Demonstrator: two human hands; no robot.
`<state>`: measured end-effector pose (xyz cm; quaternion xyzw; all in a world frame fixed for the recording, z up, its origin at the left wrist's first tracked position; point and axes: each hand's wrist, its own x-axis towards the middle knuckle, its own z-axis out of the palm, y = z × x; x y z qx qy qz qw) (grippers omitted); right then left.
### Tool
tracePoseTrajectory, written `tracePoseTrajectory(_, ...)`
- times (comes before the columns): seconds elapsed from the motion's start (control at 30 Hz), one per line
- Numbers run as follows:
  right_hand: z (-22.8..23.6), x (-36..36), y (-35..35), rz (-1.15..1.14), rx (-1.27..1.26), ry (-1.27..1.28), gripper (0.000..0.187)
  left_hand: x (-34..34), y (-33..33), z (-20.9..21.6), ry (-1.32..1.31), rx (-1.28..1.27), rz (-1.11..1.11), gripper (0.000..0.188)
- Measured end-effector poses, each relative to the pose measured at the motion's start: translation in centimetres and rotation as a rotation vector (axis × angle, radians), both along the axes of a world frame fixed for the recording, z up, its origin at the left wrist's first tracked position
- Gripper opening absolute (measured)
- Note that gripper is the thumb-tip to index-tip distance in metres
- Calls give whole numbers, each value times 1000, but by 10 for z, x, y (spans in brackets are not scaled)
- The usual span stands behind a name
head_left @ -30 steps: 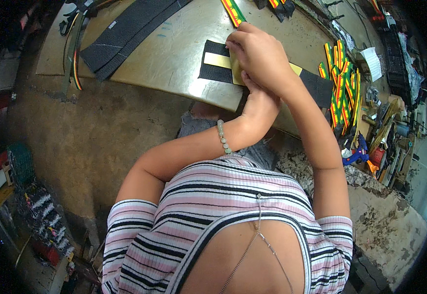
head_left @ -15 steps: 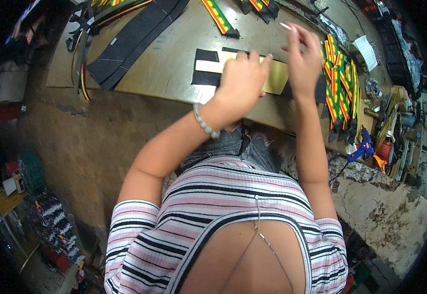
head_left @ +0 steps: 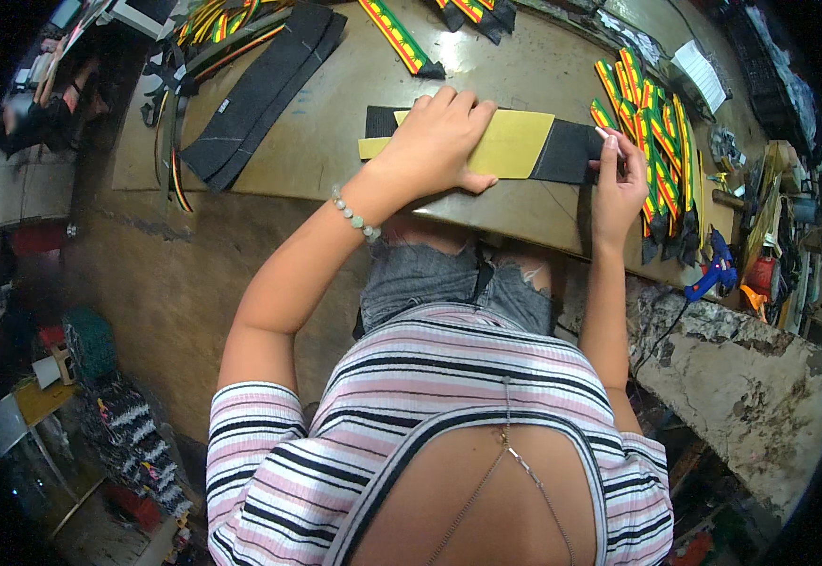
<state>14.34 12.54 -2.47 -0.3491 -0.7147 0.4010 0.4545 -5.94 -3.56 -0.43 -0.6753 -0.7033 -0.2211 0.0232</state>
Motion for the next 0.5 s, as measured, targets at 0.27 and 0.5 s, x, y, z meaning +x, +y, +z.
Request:
tracePoseTrajectory(0.27, -21, 5, 13, -40, -202, 179, 29, -5, 10, 10, -36, -96, -19, 73)
tracePoseTrajectory(0.5, -26, 7, 16, -27, -263, 150, 29, -15, -11, 45, 29, -109, 75, 70)
